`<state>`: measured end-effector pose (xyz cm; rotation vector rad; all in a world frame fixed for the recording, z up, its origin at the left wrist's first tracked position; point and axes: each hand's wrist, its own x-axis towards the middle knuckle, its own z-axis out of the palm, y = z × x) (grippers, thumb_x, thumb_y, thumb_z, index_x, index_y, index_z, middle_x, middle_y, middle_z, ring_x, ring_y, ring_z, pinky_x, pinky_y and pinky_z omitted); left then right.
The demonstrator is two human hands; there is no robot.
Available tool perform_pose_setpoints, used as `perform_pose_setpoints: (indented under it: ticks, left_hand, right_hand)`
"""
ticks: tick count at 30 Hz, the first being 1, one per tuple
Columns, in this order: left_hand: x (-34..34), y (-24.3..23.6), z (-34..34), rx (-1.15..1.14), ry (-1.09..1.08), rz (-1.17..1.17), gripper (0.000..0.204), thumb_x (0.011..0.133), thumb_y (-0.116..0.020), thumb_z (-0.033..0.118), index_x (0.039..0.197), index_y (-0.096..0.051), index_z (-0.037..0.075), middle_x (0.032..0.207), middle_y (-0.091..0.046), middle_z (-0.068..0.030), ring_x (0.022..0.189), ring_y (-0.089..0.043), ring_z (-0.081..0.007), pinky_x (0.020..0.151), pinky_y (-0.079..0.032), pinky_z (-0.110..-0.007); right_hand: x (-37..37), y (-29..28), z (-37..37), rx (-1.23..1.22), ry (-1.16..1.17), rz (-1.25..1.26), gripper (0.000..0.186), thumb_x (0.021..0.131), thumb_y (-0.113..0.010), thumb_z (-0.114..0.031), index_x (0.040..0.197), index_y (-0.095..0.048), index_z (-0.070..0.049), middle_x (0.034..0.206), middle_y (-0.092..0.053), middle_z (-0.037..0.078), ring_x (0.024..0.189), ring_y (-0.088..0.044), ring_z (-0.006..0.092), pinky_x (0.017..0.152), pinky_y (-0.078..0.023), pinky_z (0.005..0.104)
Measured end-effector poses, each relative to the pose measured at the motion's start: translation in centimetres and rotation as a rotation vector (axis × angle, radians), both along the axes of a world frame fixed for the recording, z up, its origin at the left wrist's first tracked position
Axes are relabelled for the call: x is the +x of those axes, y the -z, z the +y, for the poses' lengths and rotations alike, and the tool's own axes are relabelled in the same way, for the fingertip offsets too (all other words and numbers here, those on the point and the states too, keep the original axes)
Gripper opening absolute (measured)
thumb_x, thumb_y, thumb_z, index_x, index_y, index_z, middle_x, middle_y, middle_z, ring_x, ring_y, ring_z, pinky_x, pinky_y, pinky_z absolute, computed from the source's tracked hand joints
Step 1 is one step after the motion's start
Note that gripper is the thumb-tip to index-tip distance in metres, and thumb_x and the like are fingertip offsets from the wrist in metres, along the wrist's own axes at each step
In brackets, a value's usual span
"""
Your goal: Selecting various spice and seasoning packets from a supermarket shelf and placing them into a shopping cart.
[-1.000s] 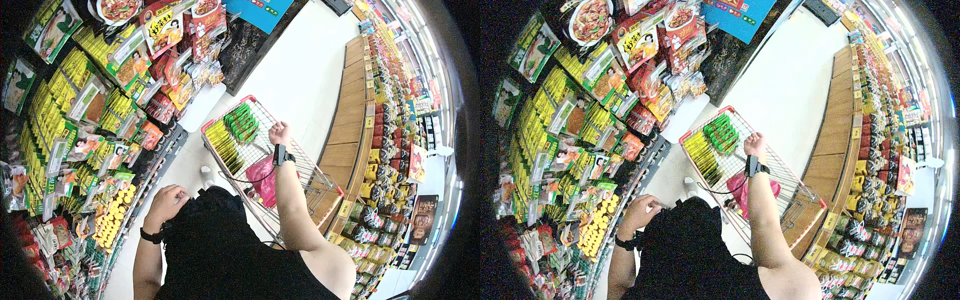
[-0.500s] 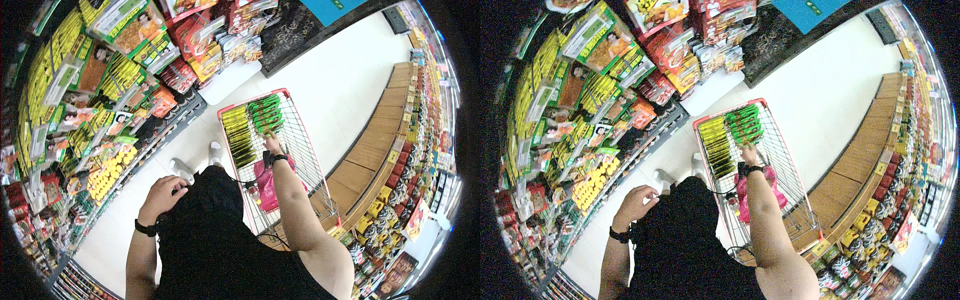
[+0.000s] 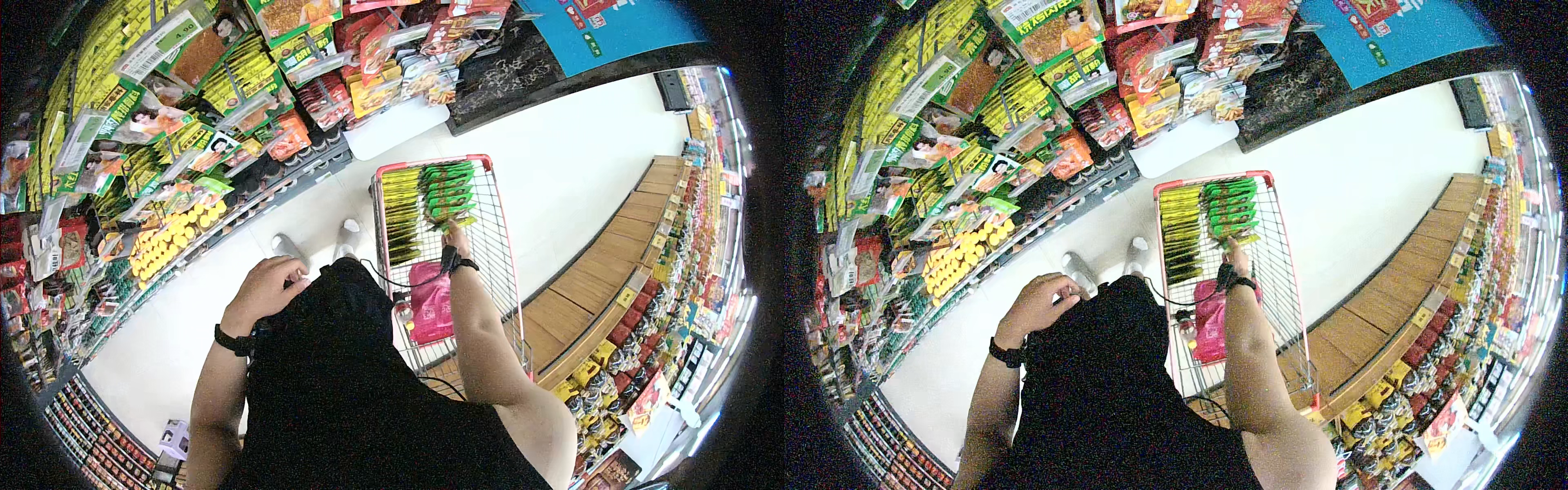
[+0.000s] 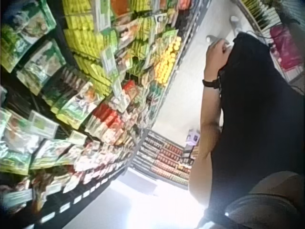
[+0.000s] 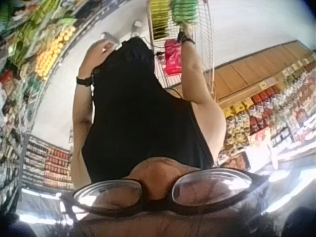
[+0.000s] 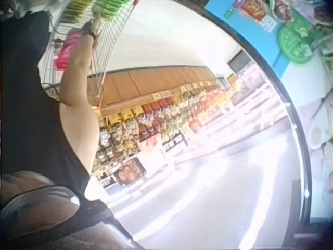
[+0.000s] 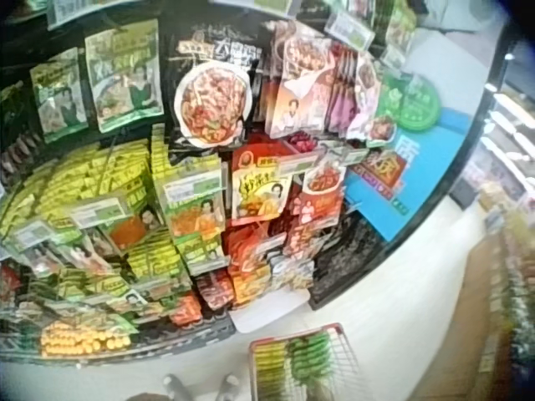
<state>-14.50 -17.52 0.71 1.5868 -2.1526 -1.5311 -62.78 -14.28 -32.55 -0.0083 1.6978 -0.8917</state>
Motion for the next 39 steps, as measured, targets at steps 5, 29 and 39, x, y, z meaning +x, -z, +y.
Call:
perform_pose_setpoints:
  ticks: [5, 29, 39]
  left_hand:
    - [1.5, 0.2, -1.5, -0.146, 0.095, 0.013, 0.019, 0.086, -0.066, 0.021, 0.097, -0.063, 0.005, 0.085, -0.063, -0.0086, 0.079, -0.063, -0.0239, 0.073, -0.05, -0.036]
    - [12.3, -5.2, -4.0, -0.486, -0.296, 0.581, 0.027, 0.084, -0.066, 0.005, 0.11, -0.064, 0.001, 0.104, -0.066, -0.0106, 0.093, -0.064, -0.0203, 0.084, -0.051, -0.033]
    - [13.5, -8.0, -1.6, -0.914, -0.045, 0.323, 0.032, 0.076, -0.076, 0.021, 0.105, -0.067, 0.012, 0.118, -0.055, -0.0065, 0.11, -0.054, -0.0272, 0.093, -0.044, -0.04]
  right_hand:
    - [8.1, -12.5, -3.5, -0.335, 0.371, -0.281, 0.039, 0.094, -0.06, -0.019, 0.129, -0.049, -0.008, 0.125, -0.057, 0.007, 0.086, -0.051, 0.0112, 0.074, -0.044, 0.0205]
    - [31.4, -39.2, -6.9, -0.646, -0.817, -0.159, 0.057, 0.097, -0.054, -0.038, 0.141, -0.042, -0.004, 0.146, -0.041, 0.016, 0.131, -0.044, 0.0249, 0.102, -0.043, 0.0405]
    - [38.3, -41.1, -7.9, -0.674, -0.834, -0.303, 0.041, 0.09, -0.066, -0.009, 0.128, -0.053, -0.002, 0.117, -0.063, 0.004, 0.107, -0.057, 0.014, 0.09, -0.047, 0.0297]
